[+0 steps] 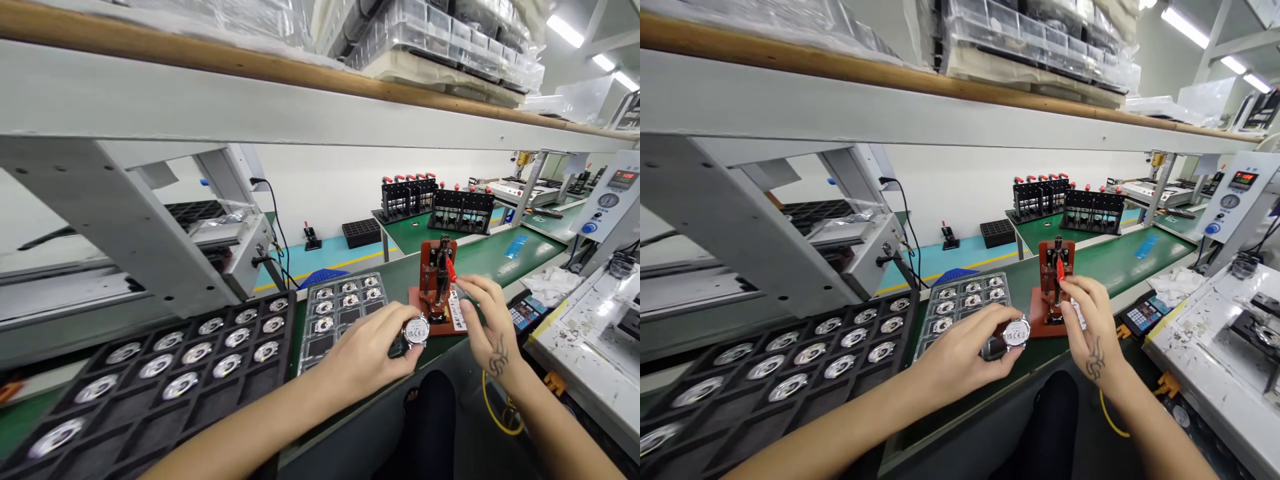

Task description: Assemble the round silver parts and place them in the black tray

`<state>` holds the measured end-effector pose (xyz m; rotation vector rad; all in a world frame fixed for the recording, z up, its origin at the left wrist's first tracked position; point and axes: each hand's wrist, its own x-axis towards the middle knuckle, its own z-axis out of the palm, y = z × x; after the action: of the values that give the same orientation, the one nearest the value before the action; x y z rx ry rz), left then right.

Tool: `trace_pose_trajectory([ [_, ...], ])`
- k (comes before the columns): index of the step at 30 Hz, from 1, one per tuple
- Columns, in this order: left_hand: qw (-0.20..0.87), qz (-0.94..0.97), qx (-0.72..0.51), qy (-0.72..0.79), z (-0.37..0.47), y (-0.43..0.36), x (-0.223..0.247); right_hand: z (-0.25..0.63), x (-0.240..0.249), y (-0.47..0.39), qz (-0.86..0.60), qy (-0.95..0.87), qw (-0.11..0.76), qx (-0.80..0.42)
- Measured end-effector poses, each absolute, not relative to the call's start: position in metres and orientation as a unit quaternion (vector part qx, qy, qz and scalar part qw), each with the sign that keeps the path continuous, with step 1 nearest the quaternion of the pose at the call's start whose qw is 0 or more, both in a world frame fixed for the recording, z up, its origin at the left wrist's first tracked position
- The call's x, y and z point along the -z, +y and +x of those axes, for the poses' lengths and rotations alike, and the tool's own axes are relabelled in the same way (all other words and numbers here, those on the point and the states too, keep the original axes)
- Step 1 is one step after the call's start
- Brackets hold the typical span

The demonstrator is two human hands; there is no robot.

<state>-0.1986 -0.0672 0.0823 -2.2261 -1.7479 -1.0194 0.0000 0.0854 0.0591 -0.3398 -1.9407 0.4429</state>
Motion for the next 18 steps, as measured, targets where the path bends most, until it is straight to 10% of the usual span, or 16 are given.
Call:
trace_pose_trajectory([
  [11, -0.003, -0.768, 0.338, -0.544, -0.177, -0.062, -0.093, 0.014, -0.06, 0.044, -0.204, -0.723, 0.339, -0.566],
  [18, -0.455, -0.521, 0.515, -0.506, -0.16, -0.079, -0.074, 0.024, -0.043, 0.029, -0.213, -0.741, 0.327, -0.547],
])
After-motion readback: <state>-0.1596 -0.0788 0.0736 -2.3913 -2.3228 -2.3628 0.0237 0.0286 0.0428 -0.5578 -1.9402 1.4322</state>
